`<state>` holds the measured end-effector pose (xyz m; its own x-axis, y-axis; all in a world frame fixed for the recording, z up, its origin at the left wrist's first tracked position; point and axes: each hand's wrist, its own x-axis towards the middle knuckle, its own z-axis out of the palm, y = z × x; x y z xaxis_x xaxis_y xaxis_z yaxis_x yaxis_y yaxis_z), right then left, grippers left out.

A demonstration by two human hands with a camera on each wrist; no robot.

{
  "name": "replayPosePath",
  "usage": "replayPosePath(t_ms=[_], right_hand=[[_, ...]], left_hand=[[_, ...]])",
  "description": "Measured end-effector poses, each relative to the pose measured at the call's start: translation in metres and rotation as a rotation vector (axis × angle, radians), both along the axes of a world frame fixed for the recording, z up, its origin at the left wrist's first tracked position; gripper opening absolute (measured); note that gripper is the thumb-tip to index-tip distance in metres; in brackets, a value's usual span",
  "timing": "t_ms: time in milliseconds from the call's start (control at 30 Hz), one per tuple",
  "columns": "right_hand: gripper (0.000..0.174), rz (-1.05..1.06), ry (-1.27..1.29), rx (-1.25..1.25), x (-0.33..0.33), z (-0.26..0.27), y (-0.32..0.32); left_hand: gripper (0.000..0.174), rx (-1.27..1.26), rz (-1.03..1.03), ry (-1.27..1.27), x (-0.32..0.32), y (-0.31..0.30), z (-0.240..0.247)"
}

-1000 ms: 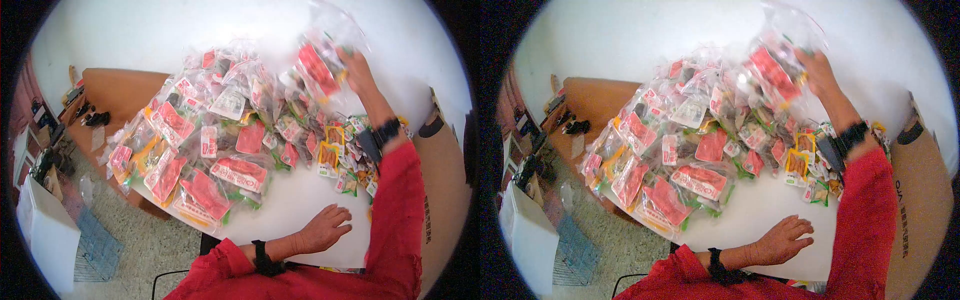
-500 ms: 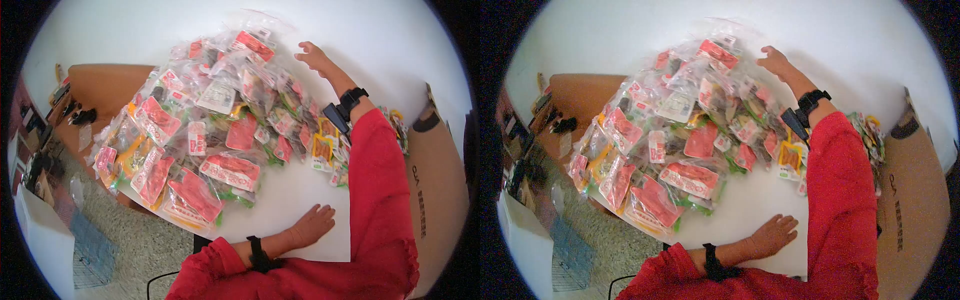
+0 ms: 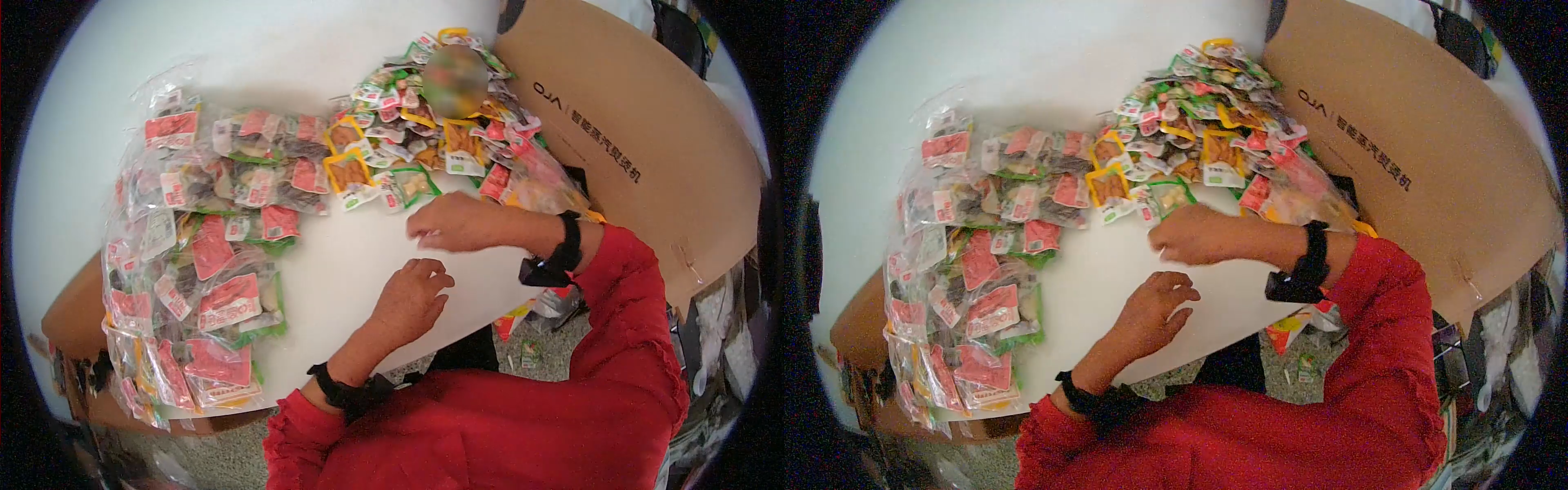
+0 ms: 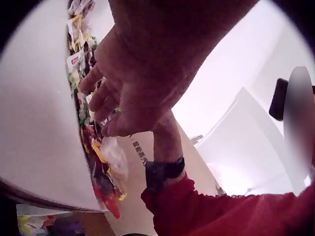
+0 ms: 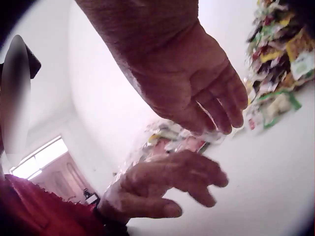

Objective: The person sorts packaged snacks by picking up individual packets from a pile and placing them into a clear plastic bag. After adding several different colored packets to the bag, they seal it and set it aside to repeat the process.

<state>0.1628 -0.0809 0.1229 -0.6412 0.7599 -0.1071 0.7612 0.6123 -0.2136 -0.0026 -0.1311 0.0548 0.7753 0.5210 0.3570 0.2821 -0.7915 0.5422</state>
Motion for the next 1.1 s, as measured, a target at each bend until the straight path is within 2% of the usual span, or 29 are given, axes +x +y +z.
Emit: replayPosePath(t_ms=[33, 67, 100, 167, 200, 233, 267, 300, 333, 367, 400, 433, 467, 533, 567, 633, 667, 700, 733, 767, 833, 867, 933, 967, 1033, 1067, 1100], right_hand=[[0.021, -0.08, -0.104, 0.075, 0.019, 0.004, -0.002], [0.022, -0.073, 0.06, 0.184, 0.05, 0.004, 0.0], [0.022, -0.176, 0.062, 0.295, 0.078, 0.001, 0.01], [0.018, -0.187, -0.082, 0.457, 0.141, 0.016, 0.023], [0.016, -0.413, 0.008, 0.361, 0.161, 0.028, 0.018], [0.016, -0.638, 0.099, 0.257, 0.178, 0.038, 0.012], [0.016, -0.647, 0.095, 0.251, 0.197, 0.042, 0.012], [0.016, -0.7, -0.139, 0.215, 0.217, 0.045, 0.014], [0.017, -0.746, -0.375, 0.175, 0.218, 0.05, 0.012], [0.017, -0.751, -0.381, 0.169, 0.217, 0.052, 0.006], [0.021, -0.763, -0.126, 0.008, 0.215, 0.052, -0.004], [0.025, -0.765, 0.13, -0.151, 0.205, 0.052, -0.012], [0.025, -0.769, 0.125, -0.157, 0.201, 0.046, -0.014], [0.033, -0.41, 0.15, 0.064, 0.193, 0.029, -0.017], [0.033, -0.413, 0.147, 0.057, 0.179, 0.024, -0.024], [0.042, -0.288, -0.172, 0.478, 0.154, 0.02, -0.037], [0.042, -0.286, -0.176, 0.476, 0.154, 0.016, -0.035], [0.033, -0.313, -0.24, 0.491, 0.156, 0.009, -0.032], [0.025, -0.339, -0.308, 0.504, 0.157, 0.007, -0.03], [0.025, -0.334, -0.314, 0.504, 0.159, 0.009, -0.026], [0.02, -0.653, -0.453, 0.388, 0.164, 0.017, -0.012], [0.02, -0.643, -0.46, 0.39, 0.156, 0.029, -0.011], [0.021, -0.838, 0.081, 0.354, 0.139, 0.062, -0.014], [0.021, -0.831, 0.075, 0.352, 0.133, 0.073, -0.016], [0.025, -0.655, 0.042, 0.433, 0.124, 0.086, -0.02], [0.025, -0.653, 0.038, 0.432, 0.119, 0.083, -0.022], [0.027, -0.603, -0.19, 0.416, 0.11, 0.076, -0.026]], left_hand=[[0.022, -0.016, -0.024, -0.002, 0.005, 0.001, 0.005], [0.022, -0.021, -0.034, 0.002, 0.01, 0.005, 0.004], [0.021, -0.059, -0.054, -0.06, 0.014, 0.011, 0.001], [0.015, -0.142, -0.082, -0.137, 0.023, 0.028, -0.006], [0.015, -0.145, -0.084, -0.136, 0.025, 0.035, -0.01], [0.014, -0.382, -0.072, -0.204, 0.028, 0.042, -0.013], [0.014, -0.622, -0.065, -0.27, 0.03, 0.048, -0.017], [0.015, -0.716, -0.117, -0.375, 0.031, 0.056, -0.025], [0.015, -0.723, -0.125, -0.374, 0.03, 0.058, -0.027], [0.015, -0.915, -0.115, -0.483, 0.028, 0.06, -0.028], [0.016, -1.107, -0.101, -0.591, 0.026, 0.062, -0.03], [0.018, -1.152, -0.076, -0.627, 0.025, 0.064, -0.037], [0.018, -1.16, -0.078, -0.628, 0.024, 0.067, -0.04], [0.02, -1.273, -0.136, -0.689, 0.021, 0.071, -0.045], [0.024, -1.295, -0.158, -0.691, 0.019, 0.072, -0.044], [0.025, -1.328, -0.2, -0.699, 0.018, 0.074, -0.046], [0.027, -1.352, -0.242, -0.708, 0.018, 0.075, -0.047], [0.027, -1.354, -0.243, -0.713, 0.017, 0.075, -0.045], [0.029, -1.342, -0.28, -0.656, 0.017, 0.074, -0.041], [0.031, -1.327, -0.315, -0.6, 0.016, 0.073, -0.039], [0.032, -1.337, -0.333, -0.588, 0.014, 0.072, -0.039], [0.033, -1.346, -0.349, -0.567, 0.014, 0.072, -0.039], [0.033, -1.355, -0.342, -0.598, 0.014, 0.073, -0.04], [0.034, -1.367, -0.34, -0.615, 0.014, 0.073, -0.041], [0.031, -1.391, -0.363, -0.662, 0.012, 0.076, -0.043], [0.027, -1.415, -0.387, -0.704, 0.012, 0.077, -0.043], [0.027, -1.42, -0.386, -0.713, 0.011, 0.078, -0.043]])
